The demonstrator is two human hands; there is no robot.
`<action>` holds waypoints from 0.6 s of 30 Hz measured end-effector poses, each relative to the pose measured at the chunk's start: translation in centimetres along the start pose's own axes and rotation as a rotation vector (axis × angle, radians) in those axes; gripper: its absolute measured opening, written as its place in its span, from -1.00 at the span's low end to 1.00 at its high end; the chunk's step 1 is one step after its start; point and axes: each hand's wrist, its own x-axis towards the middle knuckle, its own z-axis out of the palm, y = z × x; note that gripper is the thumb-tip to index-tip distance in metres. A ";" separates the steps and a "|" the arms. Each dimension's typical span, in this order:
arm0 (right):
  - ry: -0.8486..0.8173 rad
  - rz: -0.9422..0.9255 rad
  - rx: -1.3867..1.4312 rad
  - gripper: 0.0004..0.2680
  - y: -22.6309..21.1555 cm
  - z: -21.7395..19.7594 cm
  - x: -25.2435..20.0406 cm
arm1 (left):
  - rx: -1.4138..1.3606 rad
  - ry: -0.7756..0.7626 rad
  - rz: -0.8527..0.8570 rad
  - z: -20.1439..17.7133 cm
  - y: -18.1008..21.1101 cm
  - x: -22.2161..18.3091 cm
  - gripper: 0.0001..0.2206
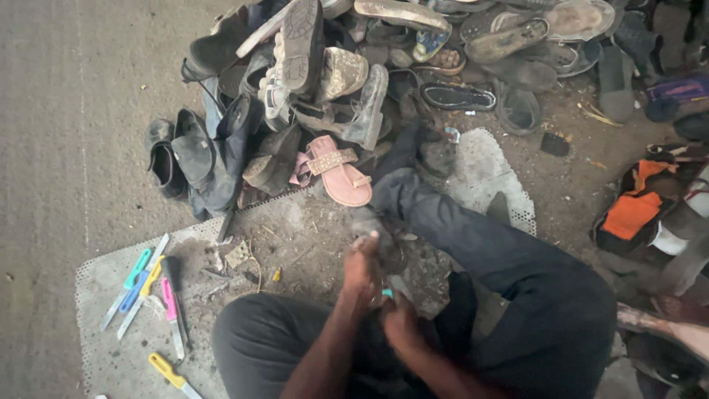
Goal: The person uses a utility knife to scrape and cut away worn parts from a used shoe while sitting on a mat near a pile of footwear. The person rotates the shoe by hand to reach different edges of the sole.
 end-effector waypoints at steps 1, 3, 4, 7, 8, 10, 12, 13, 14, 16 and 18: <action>-0.025 0.029 -0.011 -0.78 -0.4 -0.4 1.3 | 0.205 -0.129 0.080 -0.4 0.8 -0.1 -0.87; -0.095 0.111 -0.007 -0.77 -2.2 -1.9 3.4 | 0.959 -0.314 0.362 -0.2 3.1 -0.7 -0.77; -0.142 0.183 0.012 -0.77 -3.5 -2.9 3.8 | 1.511 -0.362 0.558 0.1 4.5 -0.9 -0.73; -0.247 0.437 0.092 -0.76 -7.8 -5.5 3.3 | 2.090 -0.500 0.782 1.2 7.0 -1.8 -0.71; -0.270 0.538 0.114 -0.75 -8.6 -6.2 3.2 | 2.097 -0.540 0.801 1.6 7.4 -1.9 -0.70; -0.295 0.592 0.063 -0.74 -8.4 -6.4 3.5 | 2.155 -0.649 0.766 2.4 8.4 -1.6 -0.69; -0.283 0.445 -0.022 -0.75 -5.3 -6.0 3.5 | 2.187 -0.723 0.877 2.9 8.3 -2.2 -0.69; -0.254 0.335 -0.087 -0.75 -3.2 -5.7 3.5 | 2.191 -0.735 1.015 3.1 7.8 -2.6 -0.69; -0.206 0.216 -0.180 -0.76 -1.0 -5.5 3.9 | 2.189 -0.745 1.155 3.2 7.1 -2.8 -0.69; -0.125 0.042 -0.339 -0.76 2.6 -4.9 4.8 | 2.266 -0.784 0.888 2.2 5.2 -2.7 -0.73; -0.154 0.031 -0.376 -0.76 4.5 -4.3 6.4 | 2.145 -0.613 0.822 0.0 3.1 -1.4 -0.75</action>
